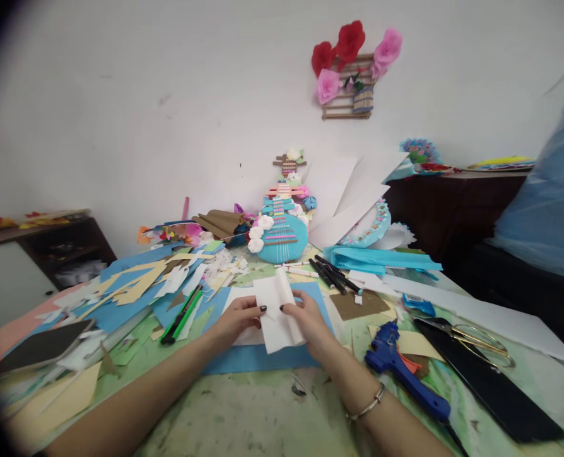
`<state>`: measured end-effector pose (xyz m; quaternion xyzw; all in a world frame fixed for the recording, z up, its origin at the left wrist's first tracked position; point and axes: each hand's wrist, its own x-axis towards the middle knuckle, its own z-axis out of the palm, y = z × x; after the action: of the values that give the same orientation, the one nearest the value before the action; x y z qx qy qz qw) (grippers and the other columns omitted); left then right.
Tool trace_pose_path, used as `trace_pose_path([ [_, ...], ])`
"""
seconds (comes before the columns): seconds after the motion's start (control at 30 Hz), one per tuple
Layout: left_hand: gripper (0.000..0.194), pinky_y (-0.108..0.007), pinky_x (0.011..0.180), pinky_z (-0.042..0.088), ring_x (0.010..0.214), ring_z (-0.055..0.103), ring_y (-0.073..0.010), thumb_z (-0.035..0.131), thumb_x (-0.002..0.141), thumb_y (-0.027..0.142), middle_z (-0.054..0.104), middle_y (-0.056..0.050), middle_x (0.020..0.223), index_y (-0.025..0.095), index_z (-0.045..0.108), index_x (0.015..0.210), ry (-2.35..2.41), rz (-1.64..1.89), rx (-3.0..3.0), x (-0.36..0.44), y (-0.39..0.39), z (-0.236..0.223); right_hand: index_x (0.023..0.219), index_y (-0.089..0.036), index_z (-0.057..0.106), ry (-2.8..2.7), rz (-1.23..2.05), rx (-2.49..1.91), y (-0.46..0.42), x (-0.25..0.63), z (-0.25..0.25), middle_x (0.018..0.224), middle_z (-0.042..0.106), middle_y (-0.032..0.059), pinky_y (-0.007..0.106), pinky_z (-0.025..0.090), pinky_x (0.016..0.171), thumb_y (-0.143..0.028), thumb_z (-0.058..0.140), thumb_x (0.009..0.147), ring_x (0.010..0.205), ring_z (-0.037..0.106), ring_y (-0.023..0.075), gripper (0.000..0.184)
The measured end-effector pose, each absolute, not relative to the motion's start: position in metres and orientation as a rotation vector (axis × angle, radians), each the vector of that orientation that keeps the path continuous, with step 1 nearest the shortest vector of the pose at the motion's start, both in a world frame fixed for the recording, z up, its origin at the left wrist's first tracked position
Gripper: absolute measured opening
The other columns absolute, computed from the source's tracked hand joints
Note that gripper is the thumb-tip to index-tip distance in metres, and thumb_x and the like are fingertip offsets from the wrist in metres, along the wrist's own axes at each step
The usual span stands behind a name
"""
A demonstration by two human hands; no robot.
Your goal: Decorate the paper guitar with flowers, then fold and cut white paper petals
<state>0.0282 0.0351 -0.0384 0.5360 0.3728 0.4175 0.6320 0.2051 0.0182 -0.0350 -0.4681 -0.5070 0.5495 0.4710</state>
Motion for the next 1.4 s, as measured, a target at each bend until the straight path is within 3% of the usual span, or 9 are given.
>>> trace_pose_path([
  [0.27, 0.024, -0.022, 0.061, 0.042, 0.06, 0.056, -0.0116, 0.072, 0.063, 0.03, 0.066, -0.003, 0.067, 0.012, 0.068, 0.077, 0.736, 1.273, 1.102, 0.01, 0.041, -0.021, 0.11, -0.018, 0.052, -0.987, 1.655, -0.883, 0.013, 0.209, -0.023, 0.094, 0.069, 0.0062, 0.032, 0.051, 0.068, -0.017, 0.065, 0.054, 0.08, 0.066, 0.0228, 0.058],
  [0.53, 0.023, -0.018, 0.047, 0.034, 0.049, 0.051, -0.0073, 0.073, 0.052, 0.024, 0.055, 0.006, 0.053, 0.014, 0.056, 0.062, 0.968, 1.438, 0.962, -0.015, 0.064, -0.021, 0.079, -0.015, 0.059, -0.739, 1.614, -0.915, 0.032, 0.227, -0.026, 0.061, 0.064, 0.001, 0.022, 0.043, 0.049, -0.014, 0.063, 0.065, 0.052, 0.056, 0.0126, 0.015],
  [0.77, 0.026, -0.018, 0.041, 0.031, 0.042, 0.045, -0.0069, 0.071, 0.053, 0.027, 0.049, 0.007, 0.049, 0.015, 0.049, 0.06, 1.079, 1.271, 1.044, -0.033, 0.072, -0.019, 0.098, -0.015, 0.058, -0.79, 1.501, -0.985, 0.039, 0.231, -0.034, 0.073, 0.067, 0.002, 0.022, 0.044, 0.049, -0.009, 0.065, 0.062, 0.058, 0.06, 0.014, 0.038],
  [0.97, 0.027, -0.02, 0.048, 0.038, 0.047, 0.049, -0.008, 0.065, 0.058, 0.036, 0.05, 0.006, 0.053, 0.016, 0.049, 0.065, 1.202, 1.192, 1.152, -0.037, 0.075, -0.025, 0.099, -0.015, 0.056, -0.836, 1.489, -0.95, 0.039, 0.229, -0.038, 0.078, 0.067, 0.0026, 0.021, 0.043, 0.05, -0.015, 0.065, 0.065, 0.058, 0.058, 0.0124, 0.035],
  [1.17, 0.02, -0.023, 0.044, 0.031, 0.042, 0.044, -0.0117, 0.061, 0.06, 0.031, 0.044, 0.005, 0.044, 0.018, 0.047, 0.056, 1.514, 0.974, 1.346, -0.049, 0.078, -0.029, 0.108, -0.017, 0.048, -1.02, 1.379, -1.157, 0.041, 0.225, -0.05, 0.09, 0.065, 0.0058, 0.026, 0.047, 0.059, -0.02, 0.065, 0.066, 0.07, 0.062, 0.017, 0.046],
  [1.23, 0.016, -0.025, 0.052, 0.037, 0.054, 0.053, -0.0168, 0.064, 0.057, 0.026, 0.05, 0.002, 0.05, 0.018, 0.051, 0.058, 1.639, 0.97, 1.429, -0.048, 0.078, -0.031, 0.113, -0.017, 0.045, -1.144, 1.291, -1.227, 0.044, 0.224, -0.056, 0.093, 0.064, 0.0064, 0.029, 0.048, 0.064, -0.022, 0.064, 0.067, 0.077, 0.062, 0.0192, 0.05],
  [1.3, 0.017, -0.031, 0.07, 0.043, 0.081, 0.059, -0.0236, 0.064, 0.059, 0.024, 0.061, -0.005, 0.071, 0.017, 0.057, 0.072, 1.784, 1.026, 1.665, -0.04, 0.076, -0.035, 0.117, -0.017, 0.043, -1.258, 1.199, -1.268, 0.047, 0.223, -0.063, 0.095, 0.063, 0.0064, 0.03, 0.048, 0.068, -0.025, 0.062, 0.068, 0.082, 0.061, 0.0202, 0.053],
  [1.4, 0.043, -0.041, 0.101, 0.032, 0.121, 0.043, -0.0272, 0.051, 0.078, 0.037, 0.055, -0.015, 0.122, 0.013, 0.053, 0.114, 1.789, 0.935, 2.325, -0.017, 0.071, -0.049, 0.12, -0.018, 0.043, -1.358, 1.075, -1.324, 0.051, 0.225, -0.07, 0.097, 0.063, 0.0056, 0.031, 0.047, 0.073, -0.029, 0.059, 0.069, 0.087, 0.06, 0.0207, 0.054],
])
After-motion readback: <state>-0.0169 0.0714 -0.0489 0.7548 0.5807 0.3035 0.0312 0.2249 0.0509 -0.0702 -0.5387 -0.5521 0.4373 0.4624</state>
